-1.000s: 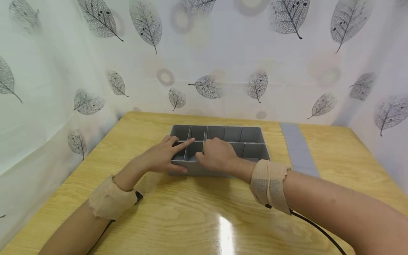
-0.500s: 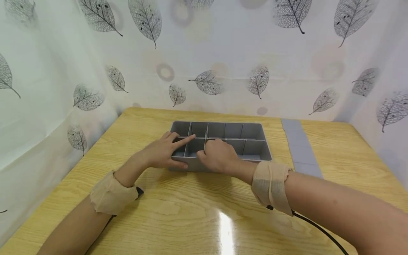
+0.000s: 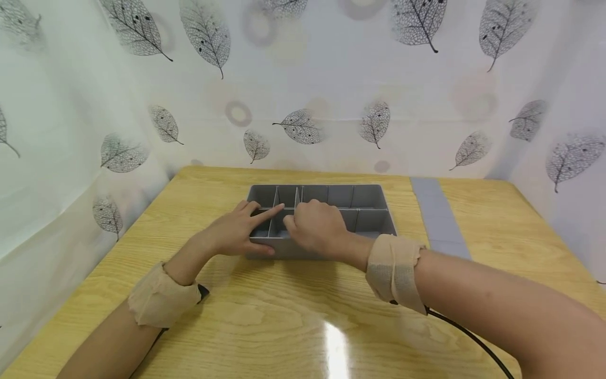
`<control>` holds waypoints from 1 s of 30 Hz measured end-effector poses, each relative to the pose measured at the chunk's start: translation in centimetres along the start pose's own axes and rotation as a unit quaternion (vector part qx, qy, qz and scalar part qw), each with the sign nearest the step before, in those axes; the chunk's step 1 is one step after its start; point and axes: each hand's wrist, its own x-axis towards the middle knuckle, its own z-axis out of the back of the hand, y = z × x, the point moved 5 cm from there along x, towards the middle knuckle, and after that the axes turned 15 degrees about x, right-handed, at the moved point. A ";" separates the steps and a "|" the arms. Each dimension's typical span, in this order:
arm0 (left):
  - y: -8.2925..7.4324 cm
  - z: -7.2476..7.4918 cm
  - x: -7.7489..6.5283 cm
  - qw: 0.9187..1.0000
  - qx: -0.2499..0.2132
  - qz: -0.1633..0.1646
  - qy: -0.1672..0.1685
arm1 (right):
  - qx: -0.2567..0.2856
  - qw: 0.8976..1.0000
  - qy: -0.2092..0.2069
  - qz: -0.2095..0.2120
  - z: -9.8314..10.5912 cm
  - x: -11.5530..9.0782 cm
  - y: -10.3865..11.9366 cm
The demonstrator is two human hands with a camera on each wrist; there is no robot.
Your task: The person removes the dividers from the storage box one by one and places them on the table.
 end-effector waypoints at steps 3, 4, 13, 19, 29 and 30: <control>0.0 0.0 0.0 1.000 0.002 0.001 0.002 | 0.004 1.000 -0.016 0.000 0.2 0.1 0.0; 0.1 -0.1 0.0 1.000 0.002 0.001 0.006 | 0.010 1.000 -0.019 -0.006 0.3 0.1 -0.1; 0.1 -0.1 1.0 0.999 0.030 0.011 0.011 | -0.012 0.999 -0.035 0.014 0.7 0.1 0.0; -0.3 -0.6 1.2 0.999 0.035 0.005 0.026 | 0.017 0.998 -0.058 0.033 1.5 -0.7 0.4; 0.2 -0.3 1.1 1.000 0.017 0.003 0.023 | 0.035 0.988 -0.107 0.104 9.9 2.3 -1.7; 0.2 -0.4 1.0 1.000 0.016 0.000 0.020 | 0.034 0.988 -0.116 0.098 10.7 2.5 -3.2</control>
